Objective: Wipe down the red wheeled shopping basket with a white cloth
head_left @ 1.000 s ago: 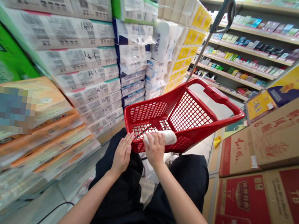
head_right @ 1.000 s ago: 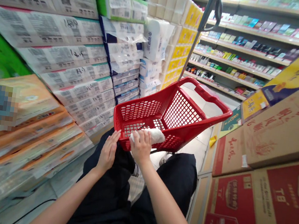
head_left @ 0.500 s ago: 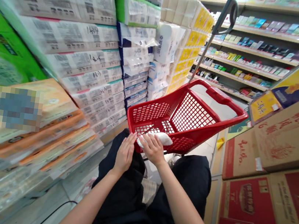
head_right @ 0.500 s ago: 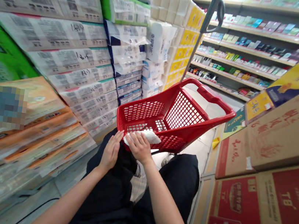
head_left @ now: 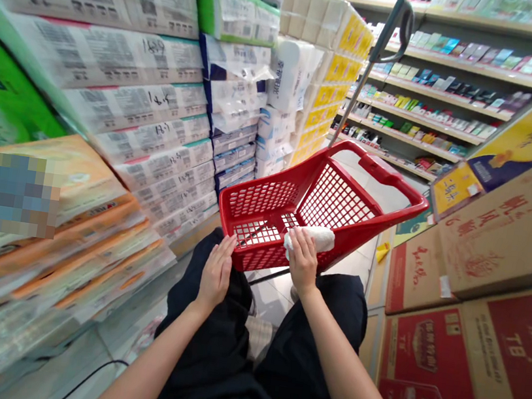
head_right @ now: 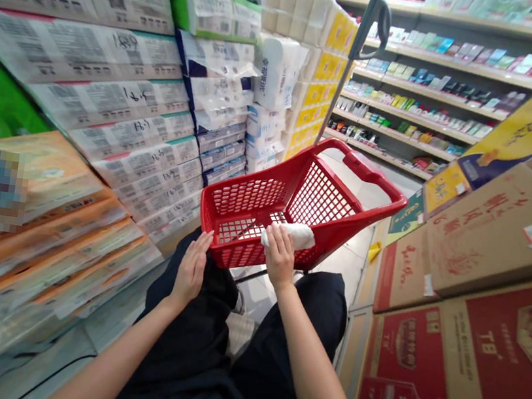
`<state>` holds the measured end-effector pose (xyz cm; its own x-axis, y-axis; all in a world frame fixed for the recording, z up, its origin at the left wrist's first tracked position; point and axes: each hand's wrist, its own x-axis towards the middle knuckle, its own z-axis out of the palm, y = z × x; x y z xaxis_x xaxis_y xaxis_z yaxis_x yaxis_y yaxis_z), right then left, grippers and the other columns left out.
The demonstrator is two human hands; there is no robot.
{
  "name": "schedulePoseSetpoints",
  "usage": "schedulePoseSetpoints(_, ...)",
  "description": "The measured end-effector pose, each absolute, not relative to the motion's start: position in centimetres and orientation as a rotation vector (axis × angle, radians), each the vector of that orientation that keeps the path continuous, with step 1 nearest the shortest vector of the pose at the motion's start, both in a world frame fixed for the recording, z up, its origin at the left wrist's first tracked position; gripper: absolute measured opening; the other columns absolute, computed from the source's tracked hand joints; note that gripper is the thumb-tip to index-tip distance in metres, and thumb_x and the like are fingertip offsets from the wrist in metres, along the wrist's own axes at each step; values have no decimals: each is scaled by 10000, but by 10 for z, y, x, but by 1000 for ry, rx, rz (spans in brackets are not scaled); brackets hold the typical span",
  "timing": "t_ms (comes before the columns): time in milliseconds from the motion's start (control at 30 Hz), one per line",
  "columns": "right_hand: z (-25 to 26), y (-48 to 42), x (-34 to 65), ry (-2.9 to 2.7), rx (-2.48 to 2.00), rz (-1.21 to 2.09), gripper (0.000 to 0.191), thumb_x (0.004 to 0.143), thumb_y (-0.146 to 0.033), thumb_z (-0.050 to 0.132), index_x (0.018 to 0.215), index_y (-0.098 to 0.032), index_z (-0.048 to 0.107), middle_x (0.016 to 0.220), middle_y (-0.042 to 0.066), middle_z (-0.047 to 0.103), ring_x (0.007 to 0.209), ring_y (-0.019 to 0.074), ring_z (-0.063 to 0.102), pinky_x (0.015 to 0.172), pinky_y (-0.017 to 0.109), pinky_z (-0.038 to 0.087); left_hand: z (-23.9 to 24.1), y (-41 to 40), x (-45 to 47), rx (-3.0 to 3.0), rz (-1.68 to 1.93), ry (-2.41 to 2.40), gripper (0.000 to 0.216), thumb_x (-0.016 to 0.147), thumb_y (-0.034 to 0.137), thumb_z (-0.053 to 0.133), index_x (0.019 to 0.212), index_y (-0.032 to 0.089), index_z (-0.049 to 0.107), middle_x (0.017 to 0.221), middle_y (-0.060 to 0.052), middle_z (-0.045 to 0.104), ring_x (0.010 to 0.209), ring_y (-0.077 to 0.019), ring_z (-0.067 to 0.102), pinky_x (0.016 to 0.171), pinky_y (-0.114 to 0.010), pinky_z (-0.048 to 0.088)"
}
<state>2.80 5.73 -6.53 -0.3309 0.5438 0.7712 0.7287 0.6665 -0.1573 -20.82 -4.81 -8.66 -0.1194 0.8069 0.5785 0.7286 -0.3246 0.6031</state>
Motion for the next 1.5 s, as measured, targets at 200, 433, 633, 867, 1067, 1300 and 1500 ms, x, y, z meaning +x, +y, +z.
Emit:
schedulePoseSetpoints(200,-70,12,-46,-2086,-924,-230,426,975,-143,461,1393,-192,532,1390,73,596,1394,217,449,1177,406,346,-89,-48,-211,2065,1421,1777,489,1032,229,224,1505,235,349,1532,-82,436,1465,-195,320,1197,-502,254)
schedulePoseSetpoints(433,-72,-7,-81,-2134,-865,-237,397,985,-161,460,1366,-210,560,1386,40,600,1369,194,480,1155,363,371,-92,-48,-213,2078,1411,1788,497,1032,227,230,1522,237,312,1545,-88,415,1460,-188,329,1194,-490,271)
schedulePoseSetpoints(633,-68,11,-53,-2285,-714,-319,437,990,-145,442,1417,-214,504,1453,19,531,1403,191,436,1192,378,322,-87,-48,-211,2047,1405,1783,491,1031,223,233,1510,243,339,1534,-76,435,1461,-181,327,1200,-487,254)
schedulePoseSetpoints(867,-56,49,23,-2175,-877,-319,474,978,-129,433,1446,-194,472,1428,77,557,1394,214,451,1185,412,343,-84,-48,-210,2040,1417,1761,489,1031,217,240,1507,254,345,1537,-61,431,1469,-181,308,1205,-484,243)
schedulePoseSetpoints(1067,-51,59,46,-2050,-1005,-255,439,986,-144,424,1415,-178,510,1397,96,586,1379,227,468,1178,450,356,-86,-48,-209,2022,1453,1768,483,1031,222,245,1499,246,363,1529,-73,441,1464,-185,322,1203,-483,246)
schedulePoseSetpoints(1300,-58,11,-39,-2095,-974,-163,431,968,-131,432,1382,-176,546,1382,79,602,1366,214,483,1172,410,374,-88,-48,-210,2056,1441,1779,490,1030,227,232,1505,235,353,1528,-84,442,1463,-188,323,1199,-483,260)
schedulePoseSetpoints(1500,-65,-14,-87,-2148,-912,-146,391,981,-165,444,1348,-179,577,1353,72,627,1334,181,511,1151,362,392,-90,-48,-214,2078,1427,1772,495,1032,238,231,1518,237,322,1548,-89,409,1453,-189,345,1194,-485,277)
